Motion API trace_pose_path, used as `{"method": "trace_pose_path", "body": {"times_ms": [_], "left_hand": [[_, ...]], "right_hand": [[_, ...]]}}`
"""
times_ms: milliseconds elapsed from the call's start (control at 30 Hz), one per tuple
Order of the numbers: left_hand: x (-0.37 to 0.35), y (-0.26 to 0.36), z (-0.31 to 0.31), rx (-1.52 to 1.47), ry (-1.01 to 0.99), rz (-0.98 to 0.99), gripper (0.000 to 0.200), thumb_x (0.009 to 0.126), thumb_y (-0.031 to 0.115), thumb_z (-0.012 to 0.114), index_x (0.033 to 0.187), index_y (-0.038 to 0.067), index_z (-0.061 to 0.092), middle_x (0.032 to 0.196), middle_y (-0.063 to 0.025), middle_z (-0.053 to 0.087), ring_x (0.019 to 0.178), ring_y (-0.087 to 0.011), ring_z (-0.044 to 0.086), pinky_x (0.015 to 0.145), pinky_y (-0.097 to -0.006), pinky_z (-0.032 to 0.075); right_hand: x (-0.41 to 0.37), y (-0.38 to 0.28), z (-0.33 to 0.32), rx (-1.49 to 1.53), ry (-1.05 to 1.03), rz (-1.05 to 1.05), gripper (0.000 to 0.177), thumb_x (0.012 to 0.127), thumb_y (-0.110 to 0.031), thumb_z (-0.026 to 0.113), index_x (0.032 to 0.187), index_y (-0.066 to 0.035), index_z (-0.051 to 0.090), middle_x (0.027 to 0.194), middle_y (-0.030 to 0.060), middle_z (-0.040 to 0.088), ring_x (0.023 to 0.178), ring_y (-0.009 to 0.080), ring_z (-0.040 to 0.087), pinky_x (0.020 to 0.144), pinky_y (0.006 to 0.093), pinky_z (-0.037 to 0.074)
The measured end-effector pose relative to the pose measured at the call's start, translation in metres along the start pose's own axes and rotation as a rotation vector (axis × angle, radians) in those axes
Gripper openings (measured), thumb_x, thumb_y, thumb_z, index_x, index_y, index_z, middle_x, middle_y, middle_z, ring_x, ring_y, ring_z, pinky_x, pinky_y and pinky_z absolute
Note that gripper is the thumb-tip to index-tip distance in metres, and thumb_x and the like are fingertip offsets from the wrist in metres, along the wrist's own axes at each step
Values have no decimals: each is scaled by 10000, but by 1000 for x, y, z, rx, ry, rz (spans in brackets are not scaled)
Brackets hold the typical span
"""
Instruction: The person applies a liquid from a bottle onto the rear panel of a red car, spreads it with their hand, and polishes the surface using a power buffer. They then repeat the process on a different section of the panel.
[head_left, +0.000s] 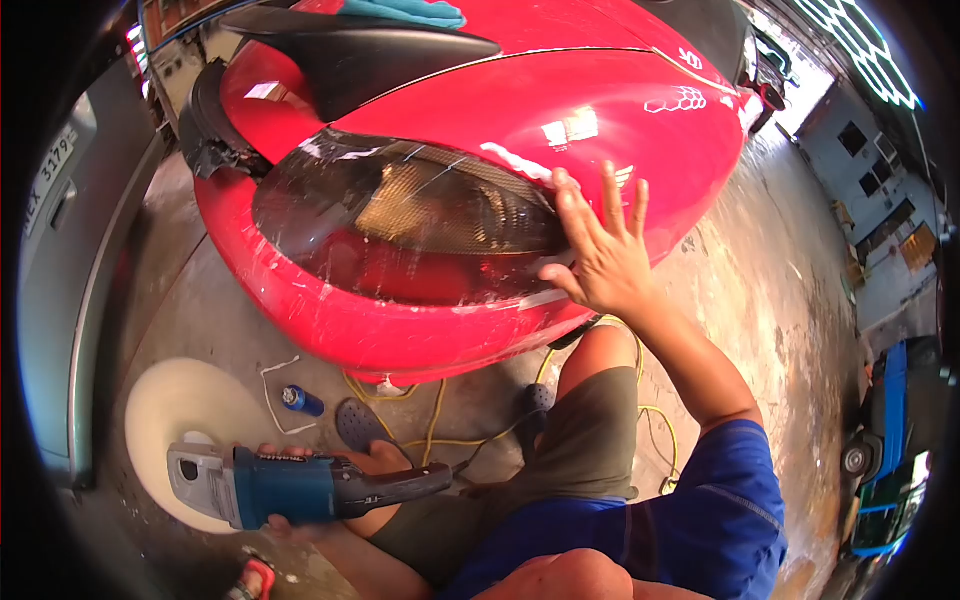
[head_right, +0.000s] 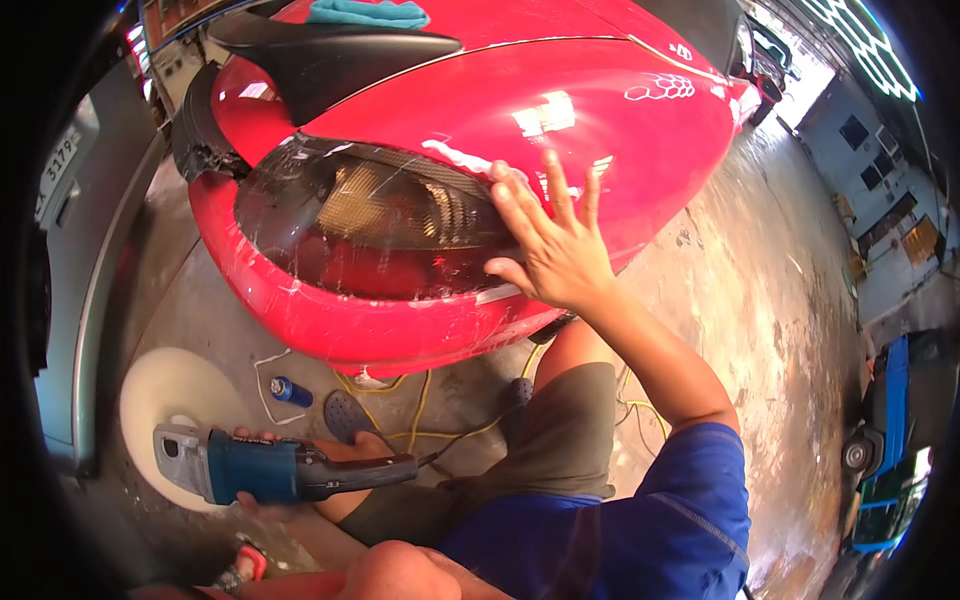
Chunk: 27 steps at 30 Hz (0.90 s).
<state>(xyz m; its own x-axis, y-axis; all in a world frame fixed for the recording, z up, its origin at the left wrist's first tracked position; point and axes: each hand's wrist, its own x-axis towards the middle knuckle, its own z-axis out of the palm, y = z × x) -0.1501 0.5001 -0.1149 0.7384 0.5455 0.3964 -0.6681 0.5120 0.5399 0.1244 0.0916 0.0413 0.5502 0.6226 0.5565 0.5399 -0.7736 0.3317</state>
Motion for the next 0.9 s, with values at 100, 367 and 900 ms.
{"method": "trace_pose_path", "body": {"times_ms": [100, 367, 900], "left_hand": [[-2, -3, 1, 13, 28, 6, 1054, 924, 523, 774, 1691, 53, 225, 1522, -173, 464, 1252, -361, 590, 1117, -507, 536], [-2, 0, 6, 13, 69, -2, 1054, 911, 502, 781, 1699, 68, 231, 1507, -167, 487, 1238, -357, 596, 1106, -495, 526], [3, -11, 18, 116, 137, 13, 1114, 867, 625, 760, 1675, 38, 267, 1436, -153, 521, 1138, -332, 627, 1017, -451, 534]], "right_hand": [[-3, -2, 4, -35, -16, 26, 1002, 1017, -739, 487, 1756, -121, 211, 1814, 37, 287, 1683, 478, 84, 1274, 747, -95], [-52, 3, 25, 74, 35, 112, 1029, 1022, -711, 530, 1756, -79, 182, 1811, 77, 290, 1684, 485, 69, 1261, 738, -134], [7, 31, -6, 121, 154, 179, 1025, 1030, -728, 492, 1758, -78, 180, 1797, 101, 313, 1700, 428, 18, 1288, 693, -128]]}}
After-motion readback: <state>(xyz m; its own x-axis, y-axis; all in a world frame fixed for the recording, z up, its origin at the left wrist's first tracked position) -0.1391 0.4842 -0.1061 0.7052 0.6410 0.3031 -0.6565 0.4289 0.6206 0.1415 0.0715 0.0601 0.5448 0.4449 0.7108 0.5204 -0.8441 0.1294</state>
